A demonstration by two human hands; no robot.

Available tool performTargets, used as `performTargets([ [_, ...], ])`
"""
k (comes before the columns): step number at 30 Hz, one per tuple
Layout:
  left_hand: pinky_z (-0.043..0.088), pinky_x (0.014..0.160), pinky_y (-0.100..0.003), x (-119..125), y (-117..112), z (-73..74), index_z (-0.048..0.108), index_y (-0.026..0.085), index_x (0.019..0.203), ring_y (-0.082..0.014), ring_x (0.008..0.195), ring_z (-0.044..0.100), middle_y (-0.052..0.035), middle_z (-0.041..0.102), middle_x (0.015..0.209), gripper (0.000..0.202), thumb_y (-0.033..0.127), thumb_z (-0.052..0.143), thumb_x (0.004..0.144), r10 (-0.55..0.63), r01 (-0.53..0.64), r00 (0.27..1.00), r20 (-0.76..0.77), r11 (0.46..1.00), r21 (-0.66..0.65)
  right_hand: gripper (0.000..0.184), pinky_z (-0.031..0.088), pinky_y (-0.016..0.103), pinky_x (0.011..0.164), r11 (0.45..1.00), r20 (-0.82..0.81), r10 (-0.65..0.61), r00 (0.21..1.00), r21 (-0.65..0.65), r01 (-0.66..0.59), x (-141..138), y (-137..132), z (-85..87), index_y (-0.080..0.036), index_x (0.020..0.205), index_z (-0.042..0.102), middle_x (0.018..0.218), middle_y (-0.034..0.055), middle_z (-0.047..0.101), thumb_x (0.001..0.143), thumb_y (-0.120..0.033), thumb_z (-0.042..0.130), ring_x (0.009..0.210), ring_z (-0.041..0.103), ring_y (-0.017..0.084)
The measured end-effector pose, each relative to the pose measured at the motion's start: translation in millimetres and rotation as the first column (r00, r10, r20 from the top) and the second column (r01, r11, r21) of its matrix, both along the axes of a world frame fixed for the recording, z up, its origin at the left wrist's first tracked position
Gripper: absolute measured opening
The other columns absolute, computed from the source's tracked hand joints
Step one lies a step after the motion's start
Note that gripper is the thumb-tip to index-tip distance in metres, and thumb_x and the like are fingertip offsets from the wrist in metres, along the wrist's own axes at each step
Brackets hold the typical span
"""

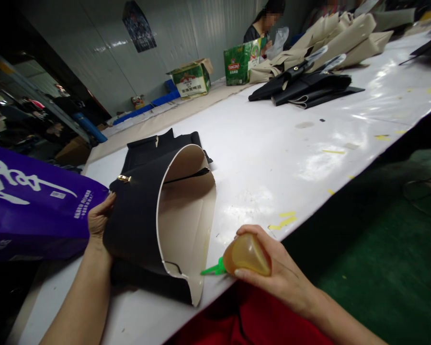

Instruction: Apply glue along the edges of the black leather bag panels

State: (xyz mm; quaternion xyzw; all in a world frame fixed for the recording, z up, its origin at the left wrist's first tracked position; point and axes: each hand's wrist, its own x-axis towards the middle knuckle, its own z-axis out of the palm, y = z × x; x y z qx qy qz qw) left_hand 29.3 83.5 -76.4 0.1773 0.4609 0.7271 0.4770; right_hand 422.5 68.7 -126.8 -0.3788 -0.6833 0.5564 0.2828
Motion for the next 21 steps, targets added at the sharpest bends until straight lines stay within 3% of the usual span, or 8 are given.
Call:
performTargets([
  [3, 0.061, 0.069, -0.031, 0, -1, -0.5, 0.069, 0.015, 0.088, -0.0203, 0.067, 0.071, -0.0059, 0.074, 0.077, 0.016, 0.009, 0.058, 0.077, -0.006, 0.006, 1.0, -0.01, 1.0, -0.001, 0.05, 0.049, 0.033, 0.086, 0.997, -0.033, 0.066, 0.997, -0.044, -0.068, 0, -2, -0.4, -0.031, 0.121, 0.045, 0.113, 0.002, 0.057, 0.082, -0.044, 0.071, 0.102, 0.058, 0.024],
  [9, 0.06, 0.074, -0.033, -2, -1, -2.1, 0.069, 0.015, 0.095, -0.0213, 0.074, 0.072, -0.0066, 0.075, 0.084, 0.02, 0.01, 0.058, 0.079, -0.018, 0.018, 1.0, -0.018, 1.0, 0.013, 0.046, 0.047, 0.031, 0.089, 0.987, -0.019, -0.11, 0.994, 0.113, 0.111, -3, 18, -4.6, -0.032, 0.12, 0.046, 0.115, 0.0008, 0.053, 0.083, -0.042, 0.071, 0.105, 0.055, 0.022],
  [13, 0.06, 0.075, -0.034, -4, 0, -4.1, 0.068, 0.016, 0.098, -0.0213, 0.074, 0.072, -0.0063, 0.076, 0.084, 0.023, 0.01, 0.06, 0.078, 0.002, -0.002, 1.0, 0.003, 1.0, -0.009, 0.045, 0.046, 0.033, 0.09, 0.97, 0.009, -0.157, 0.988, 0.19, 0.152, -2, 21, -4.8, -0.032, 0.12, 0.046, 0.116, 0.0017, 0.052, 0.084, -0.041, 0.071, 0.103, 0.056, 0.022],
  [18, 0.06, 0.072, -0.031, 0, 0, -1.4, 0.068, 0.013, 0.094, -0.0212, 0.072, 0.072, -0.0071, 0.076, 0.085, 0.02, 0.007, 0.06, 0.076, 0.019, -0.019, 0.999, 0.034, 1.0, 0.005, 0.045, 0.049, 0.032, 0.086, 0.994, 0.0, -0.047, 0.999, 0.103, 0.046, 1, 8, -4.2, -0.033, 0.121, 0.044, 0.114, 0.0016, 0.054, 0.084, -0.041, 0.069, 0.102, 0.057, 0.022],
  [21, 0.06, 0.071, -0.03, 1, 0, 0.1, 0.068, 0.012, 0.091, -0.0215, 0.072, 0.072, -0.0076, 0.076, 0.083, 0.018, 0.007, 0.061, 0.075, 0.015, -0.015, 0.999, 0.033, 1.0, 0.003, 0.046, 0.048, 0.032, 0.088, 0.99, 0.017, -0.087, 0.996, 0.115, 0.085, -1, 13, -5.8, -0.033, 0.121, 0.044, 0.114, 0.0008, 0.054, 0.084, -0.042, 0.07, 0.102, 0.057, 0.022],
])
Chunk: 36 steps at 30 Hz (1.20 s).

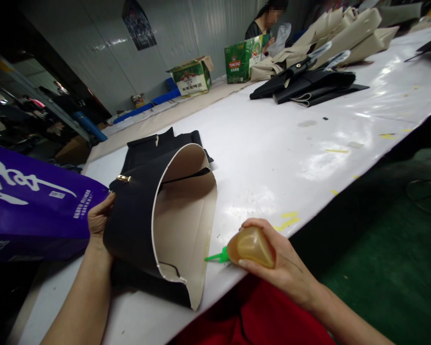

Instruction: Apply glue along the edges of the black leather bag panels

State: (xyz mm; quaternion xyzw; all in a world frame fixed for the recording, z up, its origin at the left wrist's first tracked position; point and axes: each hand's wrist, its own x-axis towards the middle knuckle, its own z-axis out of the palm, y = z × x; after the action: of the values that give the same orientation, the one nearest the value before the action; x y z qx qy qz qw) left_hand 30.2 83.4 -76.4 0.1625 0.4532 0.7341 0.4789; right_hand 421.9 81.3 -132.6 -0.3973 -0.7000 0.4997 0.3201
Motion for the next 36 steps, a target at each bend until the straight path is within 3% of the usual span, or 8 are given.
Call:
performTargets([
  [5, 0.06, 0.074, -0.032, -1, 0, -0.1, 0.068, 0.012, 0.095, -0.0217, 0.072, 0.072, -0.0073, 0.076, 0.085, 0.02, 0.007, 0.058, 0.078, 0.007, -0.007, 1.0, -0.004, 1.0, -0.016, 0.049, 0.046, 0.035, 0.089, 0.987, 0.024, -0.134, 0.991, 0.088, 0.131, -1, 13, -2.5, -0.032, 0.12, 0.045, 0.115, 0.0017, 0.053, 0.082, -0.044, 0.072, 0.103, 0.056, 0.024],
  [11, 0.06, 0.07, -0.029, 2, 1, 3.4, 0.068, 0.013, 0.091, -0.0192, 0.069, 0.071, -0.0047, 0.076, 0.084, 0.018, 0.008, 0.054, 0.082, 0.005, -0.005, 1.0, 0.004, 1.0, -0.018, 0.045, 0.049, 0.034, 0.087, 0.998, -0.021, 0.057, 0.998, -0.036, -0.058, 2, -3, 3.7, -0.031, 0.12, 0.044, 0.113, 0.0032, 0.055, 0.084, -0.042, 0.069, 0.104, 0.057, 0.025],
  [17, 0.06, 0.071, -0.03, 0, 0, 1.8, 0.068, 0.013, 0.091, -0.0195, 0.069, 0.071, -0.0033, 0.075, 0.082, 0.017, 0.01, 0.054, 0.083, 0.003, -0.003, 1.0, -0.004, 0.999, -0.038, 0.047, 0.048, 0.036, 0.088, 0.997, 0.006, -0.073, 0.997, -0.005, 0.073, 0, -3, 1.9, -0.03, 0.12, 0.043, 0.116, 0.0041, 0.054, 0.083, -0.042, 0.07, 0.103, 0.057, 0.025],
  [23, 0.059, 0.073, -0.028, -1, -1, 1.5, 0.067, 0.013, 0.088, -0.0184, 0.069, 0.071, -0.0019, 0.075, 0.081, 0.016, 0.009, 0.053, 0.082, -0.004, 0.004, 1.0, -0.013, 1.0, -0.024, 0.048, 0.05, 0.035, 0.086, 0.985, -0.012, 0.118, 0.993, -0.126, -0.119, 3, -19, 2.9, -0.03, 0.122, 0.045, 0.115, 0.0042, 0.058, 0.083, -0.042, 0.069, 0.107, 0.058, 0.027],
  [27, 0.059, 0.071, -0.027, 2, -2, 2.3, 0.068, 0.013, 0.089, -0.0168, 0.067, 0.07, -0.0024, 0.075, 0.08, 0.018, 0.007, 0.052, 0.082, -0.018, 0.018, 1.0, -0.011, 1.0, 0.006, 0.046, 0.05, 0.035, 0.085, 0.995, -0.025, 0.021, 0.999, -0.096, -0.024, 2, -20, 2.7, -0.03, 0.121, 0.044, 0.113, 0.0035, 0.058, 0.083, -0.041, 0.069, 0.101, 0.06, 0.025],
  [31, 0.059, 0.068, -0.027, 0, -1, -2.0, 0.068, 0.014, 0.086, -0.0174, 0.066, 0.07, -0.0027, 0.075, 0.078, 0.018, 0.006, 0.055, 0.076, -0.024, 0.024, 1.0, -0.013, 0.999, 0.037, 0.05, 0.052, 0.035, 0.083, 0.972, -0.086, 0.073, 0.994, -0.217, -0.09, -3, -21, 4.5, -0.029, 0.119, 0.048, 0.11, 0.0037, 0.062, 0.078, -0.042, 0.073, 0.1, 0.062, 0.027],
  [33, 0.059, 0.068, -0.027, -2, 2, -5.3, 0.068, 0.015, 0.088, -0.018, 0.066, 0.07, -0.0032, 0.074, 0.078, 0.021, 0.006, 0.057, 0.073, -0.034, 0.034, 0.999, -0.011, 0.998, 0.049, 0.053, 0.053, 0.034, 0.08, 0.945, -0.158, 0.003, 0.987, -0.322, -0.054, -4, -23, 4.6, -0.029, 0.118, 0.049, 0.106, 0.0031, 0.064, 0.075, -0.043, 0.075, 0.098, 0.063, 0.028],
  [36, 0.058, 0.075, -0.03, -5, 6, -6.2, 0.069, 0.019, 0.098, -0.0189, 0.073, 0.072, -0.0024, 0.075, 0.083, 0.031, 0.008, 0.059, 0.071, -0.073, 0.071, 0.997, 0.02, 0.995, 0.071, 0.047, 0.056, 0.037, 0.077, 0.867, -0.28, -0.262, 0.924, -0.488, 0.098, 1, -22, 2.3, -0.028, 0.117, 0.05, 0.1, 0.0035, 0.069, 0.078, -0.046, 0.07, 0.091, 0.067, 0.029],
])
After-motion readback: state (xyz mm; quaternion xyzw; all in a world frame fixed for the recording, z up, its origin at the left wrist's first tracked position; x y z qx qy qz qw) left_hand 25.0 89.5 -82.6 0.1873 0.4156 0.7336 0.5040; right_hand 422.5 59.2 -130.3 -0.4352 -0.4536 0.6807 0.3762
